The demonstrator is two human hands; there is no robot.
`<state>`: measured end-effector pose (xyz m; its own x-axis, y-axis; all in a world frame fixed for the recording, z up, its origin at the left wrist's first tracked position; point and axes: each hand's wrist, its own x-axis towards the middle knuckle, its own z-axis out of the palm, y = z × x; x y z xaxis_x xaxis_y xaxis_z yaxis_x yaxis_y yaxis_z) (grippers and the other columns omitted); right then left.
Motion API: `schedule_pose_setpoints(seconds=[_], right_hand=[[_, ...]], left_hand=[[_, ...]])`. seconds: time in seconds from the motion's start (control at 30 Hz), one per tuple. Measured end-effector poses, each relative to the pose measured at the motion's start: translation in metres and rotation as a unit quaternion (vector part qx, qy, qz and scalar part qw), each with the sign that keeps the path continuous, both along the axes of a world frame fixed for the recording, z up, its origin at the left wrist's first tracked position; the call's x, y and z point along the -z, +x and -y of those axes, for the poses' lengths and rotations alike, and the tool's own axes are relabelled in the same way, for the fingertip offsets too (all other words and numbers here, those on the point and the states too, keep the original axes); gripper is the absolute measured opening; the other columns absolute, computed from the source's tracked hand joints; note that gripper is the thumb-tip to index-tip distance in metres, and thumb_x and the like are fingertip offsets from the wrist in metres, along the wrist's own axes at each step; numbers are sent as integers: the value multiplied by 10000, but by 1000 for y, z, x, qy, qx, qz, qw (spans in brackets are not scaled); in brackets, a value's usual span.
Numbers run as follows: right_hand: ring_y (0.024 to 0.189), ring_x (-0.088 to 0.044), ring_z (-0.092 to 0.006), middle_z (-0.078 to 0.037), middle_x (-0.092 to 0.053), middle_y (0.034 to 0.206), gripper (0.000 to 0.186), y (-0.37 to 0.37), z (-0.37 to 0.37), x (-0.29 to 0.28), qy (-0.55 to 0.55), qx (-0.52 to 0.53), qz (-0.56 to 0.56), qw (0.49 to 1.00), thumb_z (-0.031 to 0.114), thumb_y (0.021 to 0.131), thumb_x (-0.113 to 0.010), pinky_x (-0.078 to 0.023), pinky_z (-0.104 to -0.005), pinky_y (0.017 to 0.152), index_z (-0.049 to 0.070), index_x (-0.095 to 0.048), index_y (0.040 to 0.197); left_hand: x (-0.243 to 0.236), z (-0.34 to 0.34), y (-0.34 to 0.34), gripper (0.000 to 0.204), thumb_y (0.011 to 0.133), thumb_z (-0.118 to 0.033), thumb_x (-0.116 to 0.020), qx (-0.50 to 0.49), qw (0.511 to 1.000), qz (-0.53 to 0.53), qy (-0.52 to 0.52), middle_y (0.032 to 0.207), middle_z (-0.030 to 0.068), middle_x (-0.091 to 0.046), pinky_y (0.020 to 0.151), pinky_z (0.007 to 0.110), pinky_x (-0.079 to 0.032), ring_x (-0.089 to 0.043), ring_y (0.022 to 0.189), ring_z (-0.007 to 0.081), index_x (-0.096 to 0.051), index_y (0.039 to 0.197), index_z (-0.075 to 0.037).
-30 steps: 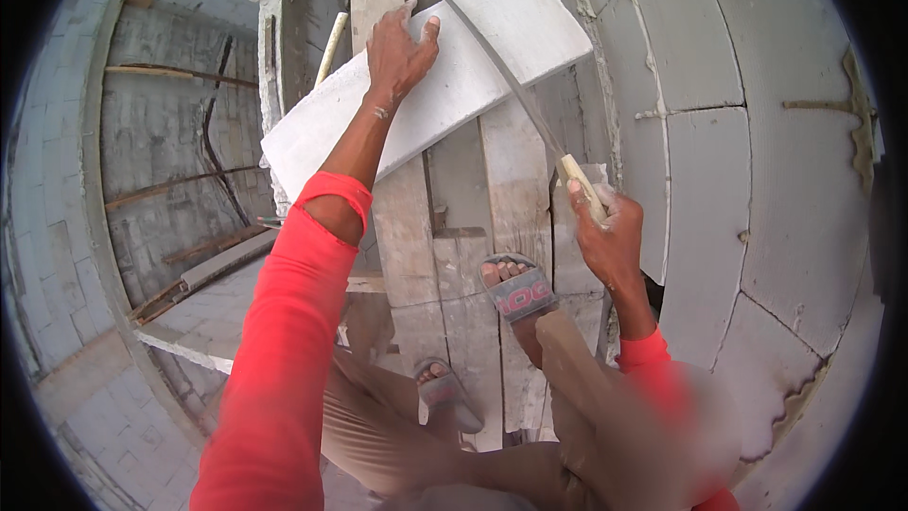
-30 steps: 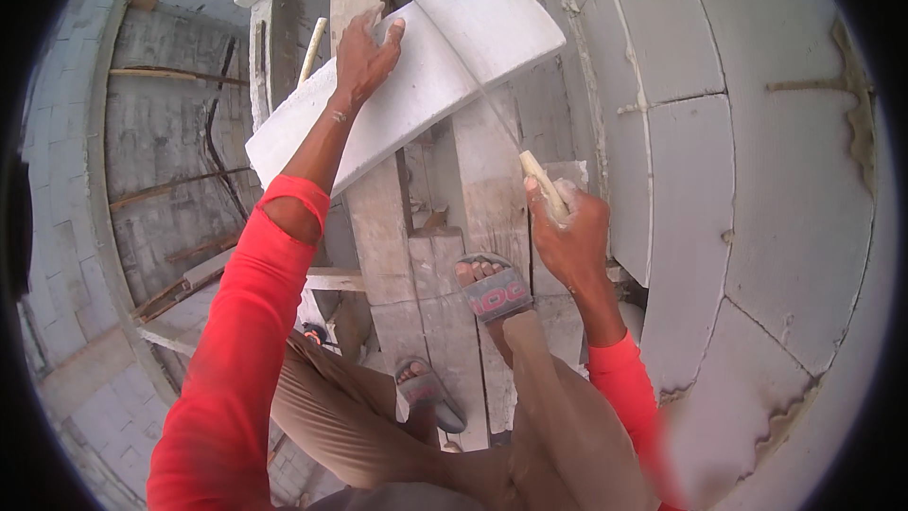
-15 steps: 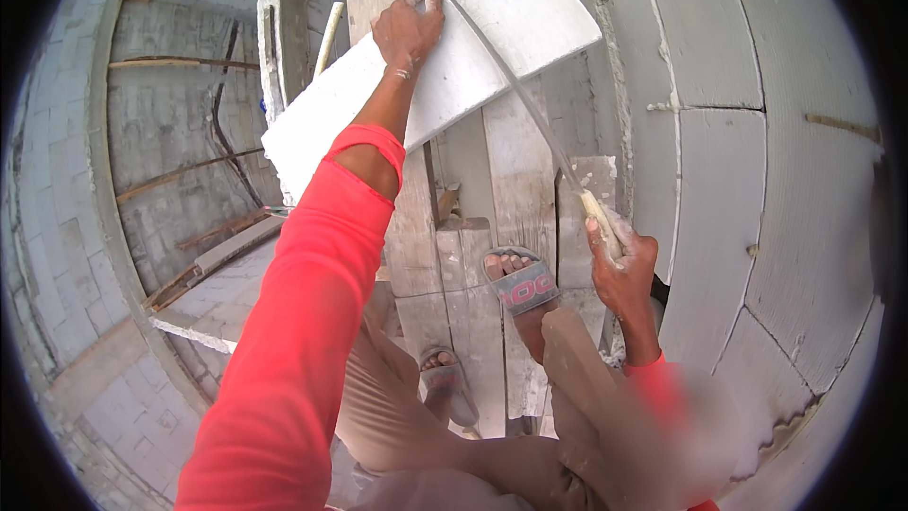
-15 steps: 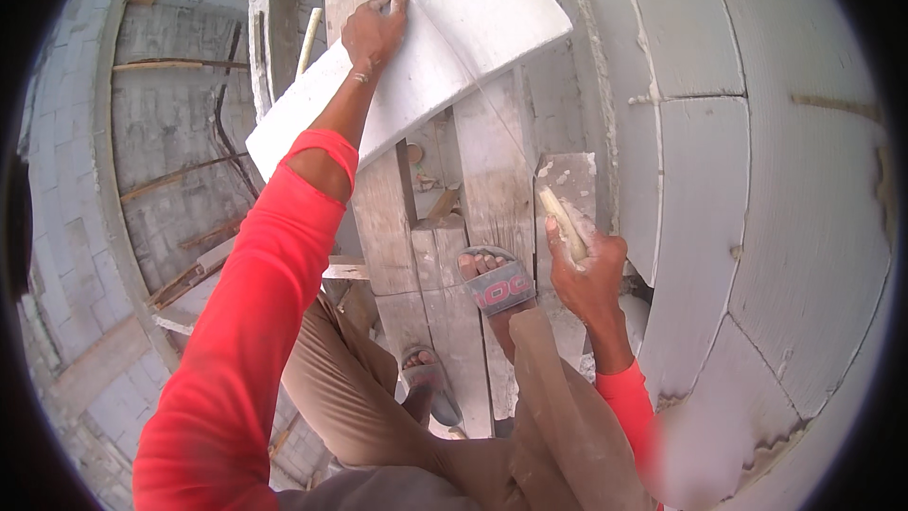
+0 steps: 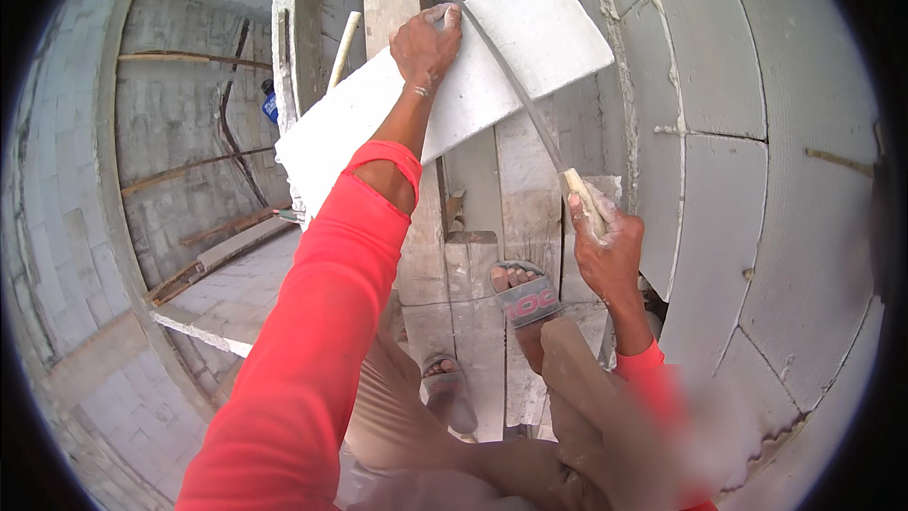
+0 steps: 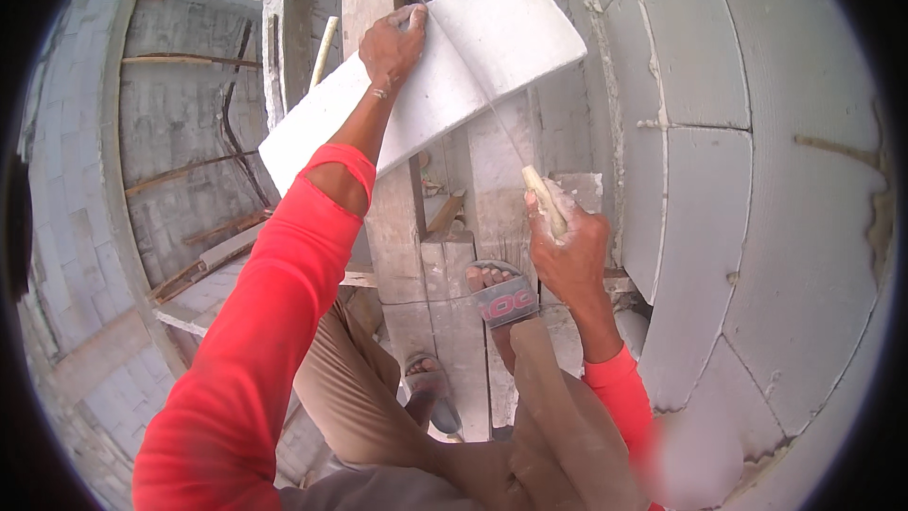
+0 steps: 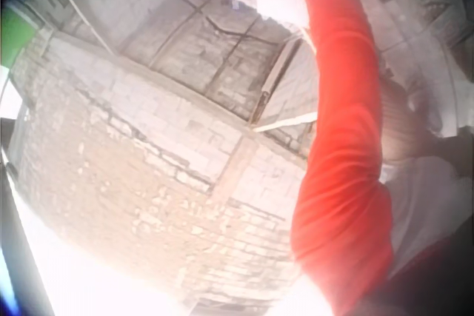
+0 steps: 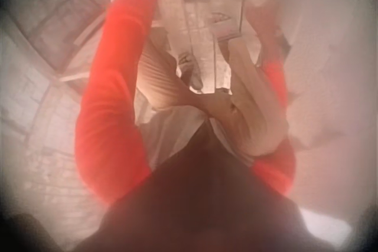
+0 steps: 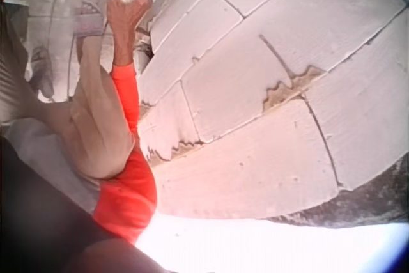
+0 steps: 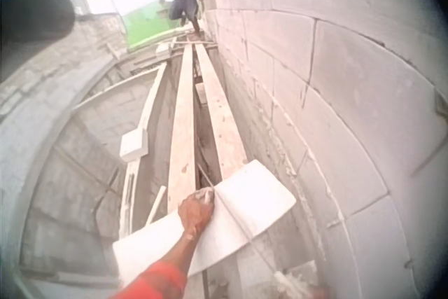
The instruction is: The person measures and cuts a white tile on a rooftop, then applies mortar and places the tile onto a wall. The person uses a tape measure, hand saw, and trowel to complete the task.
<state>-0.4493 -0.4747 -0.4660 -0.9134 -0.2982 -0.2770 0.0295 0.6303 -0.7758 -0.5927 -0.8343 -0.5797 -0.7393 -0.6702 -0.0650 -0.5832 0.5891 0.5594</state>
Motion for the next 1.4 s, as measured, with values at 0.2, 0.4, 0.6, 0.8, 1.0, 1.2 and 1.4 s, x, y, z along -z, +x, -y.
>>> schedule_pose_setpoints(seconds=[0.2, 0.4, 0.6, 0.8, 1.0, 1.2, 1.4], right_hand=[[617, -659, -175, -210, -716, 752, 334, 0, 7, -1, 22, 34, -9, 999, 173, 1021, -762, -526, -369, 622, -77, -761, 1242], [585, -519, -96, -141, -646, 666, 323, -5, 17, 2, -6, -32, -63, 997, 219, 1066, -732, -455, -332, 562, -46, -772, 1246], [575, -489, -111, -110, -617, 654, 325, -2, 18, 0, -30, 7, -50, 998, 223, 1070, -731, -443, -331, 554, -46, -771, 1247], [589, -481, -108, -80, -583, 655, 329, -19, 34, 3, -39, -18, -66, 997, 218, 1064, -732, -430, -321, 555, -51, -768, 1250], [620, -670, -233, -235, -757, 821, 349, -4, 22, -3, 16, 54, 36, 998, 214, 1036, -737, -547, -377, 658, -56, -759, 1257], [677, -669, -166, -215, -745, 801, 365, -12, 40, 5, -42, 3, -89, 995, 218, 1038, -745, -549, -356, 677, -69, -757, 1262], [677, -525, -93, -55, -651, 732, 392, 20, 31, 2, -39, 122, 53, 990, 297, 1082, -722, -465, -321, 607, -67, -770, 1220]], left_hand=[[2, 2, -1, 440, 1012, -578, -643, -8, 1000, -22, -6, 1147, 195, -816, 1008, 469, -568, -763, 1113, 403, -849, 1242, -265], [9, 2, -1, 445, 1017, -563, -639, -6, 999, -32, -30, 1082, 169, -827, 1062, 425, -495, -772, 1053, 358, -862, 1200, -225], [9, 2, -1, 450, 1013, -564, -639, 0, 1000, -28, -8, 1111, 174, -822, 1081, 433, -464, -760, 1101, 354, -860, 1202, -221], [5, 0, -1, 435, 1010, -553, -642, -12, 1000, -11, 7, 1070, 185, -822, 1095, 426, -449, -757, 1076, 359, -867, 1186, -225], [10, 2, -1, 454, 982, -596, -674, -17, 1000, -22, -2, 1090, 193, -825, 988, 465, -576, -778, 1059, 404, -865, 1198, -245], [7, -2, 0, 456, 994, -575, -673, 13, 999, -32, -14, 1075, 178, -830, 988, 455, -566, -781, 1037, 382, -859, 1217, -223], [9, -24, 5, 451, 1033, -552, -634, 106, 993, -18, -57, 1107, 182, -824, 1020, 461, -540, -773, 1043, 381, -847, 1240, -213]])
